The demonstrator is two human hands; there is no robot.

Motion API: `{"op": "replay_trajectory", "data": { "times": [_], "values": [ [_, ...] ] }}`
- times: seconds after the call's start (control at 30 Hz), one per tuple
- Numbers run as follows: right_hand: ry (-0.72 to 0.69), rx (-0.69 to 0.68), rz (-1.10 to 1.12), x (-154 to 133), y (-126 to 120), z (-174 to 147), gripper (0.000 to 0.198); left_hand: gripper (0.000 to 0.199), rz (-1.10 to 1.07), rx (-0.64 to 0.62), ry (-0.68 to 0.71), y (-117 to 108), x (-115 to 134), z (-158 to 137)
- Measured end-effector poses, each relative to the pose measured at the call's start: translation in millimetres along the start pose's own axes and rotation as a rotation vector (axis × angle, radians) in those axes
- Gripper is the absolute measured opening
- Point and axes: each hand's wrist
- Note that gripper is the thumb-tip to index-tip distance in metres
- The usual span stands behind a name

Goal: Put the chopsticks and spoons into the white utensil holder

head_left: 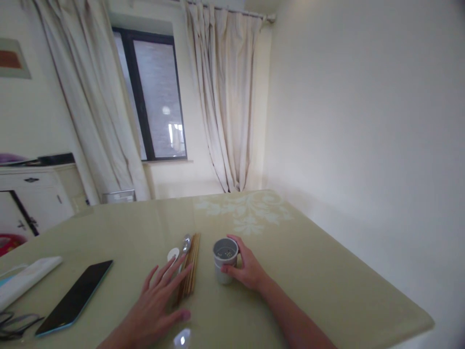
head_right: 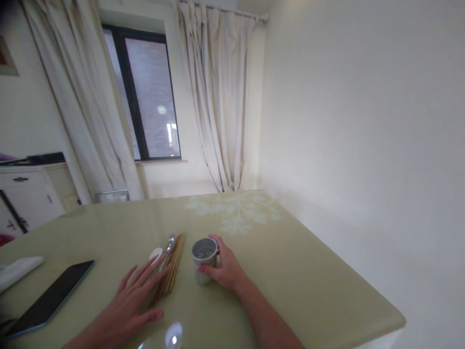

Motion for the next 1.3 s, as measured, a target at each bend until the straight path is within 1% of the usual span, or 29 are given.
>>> {"op": "replay_trajectory", "data": {
  "times": [0.1, 0.23, 0.33, 0.43, 0.57, 0.67, 0.77, 0.87, 0.9, 0.97, 1.03, 1.07, 1.17, 1.23, 1.27, 1.3],
  "values": [
    [-0.007, 0.013, 0.020, 2, 4, 3, 0.091, 0.097, 0.058, 0.014, 0.029, 2, -2, 2],
    [-0.007, 0.039, 0.038, 5, 5, 3, 0.088, 0.100, 0.049, 0.017, 0.069, 7, -12, 26],
    [-0.010, 0.040, 0.032, 6, 4, 2, 0.089, 0.098, 0.012, 0.006, 0.084, 8, -17, 42],
    [-0.014, 0.052, 0.009, 6, 4, 1, 0.090, 0.092, -0.037, -0.002, 0.094, 7, -17, 49],
    [-0.055, 0.063, -0.018, 4, 7, 3, 0.083, 0.081, -0.094, 0.044, 0.117, 8, -15, 50],
    [-0.086, 0.067, -0.027, 2, 11, 8, 0.075, 0.075, -0.091, 0.080, 0.111, 9, -14, 50],
    [-0.038, 0.080, -0.066, 2, 16, 16, 0.073, 0.076, -0.068, 0.090, 0.126, 7, -11, 51],
    [0.025, 0.059, -0.107, 0, 22, 27, 0.072, 0.075, -0.044, 0.114, 0.181, 2, -7, 49],
    [0.036, 0.052, -0.114, 0, 25, 31, 0.071, 0.072, -0.039, 0.128, 0.200, 0, -6, 47],
    [0.042, 0.058, -0.119, -1, 30, 35, 0.071, 0.056, -0.045, 0.167, 0.221, -1, -1, 42],
    [0.032, 0.084, -0.098, -2, 36, 37, 0.067, 0.037, -0.086, 0.249, 0.204, -1, 6, 40],
    [0.023, 0.094, -0.074, -2, 39, 36, 0.064, 0.032, -0.123, 0.311, 0.177, 0, 12, 42],
    [0.008, 0.086, -0.001, 0, 43, 33, 0.056, 0.032, -0.293, 0.574, 0.015, 1, 34, 62],
    [0.009, 0.052, 0.031, 1, 41, 30, 0.063, 0.032, -0.450, 0.768, -0.165, 0, 51, 84],
    [0.015, 0.043, 0.042, 1, 39, 29, 0.070, 0.031, -0.516, 0.844, -0.246, 0, 59, 95],
    [0.025, 0.038, 0.047, 1, 37, 28, 0.077, 0.033, -0.563, 0.885, -0.294, 0, 65, 104]
  ]
}}
Point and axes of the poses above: each hand's wrist, its own z-axis towards the middle knuckle, its own y-axis out of the palm, x = y × z, and after that the axes turned 13 degrees about -z, right-handed
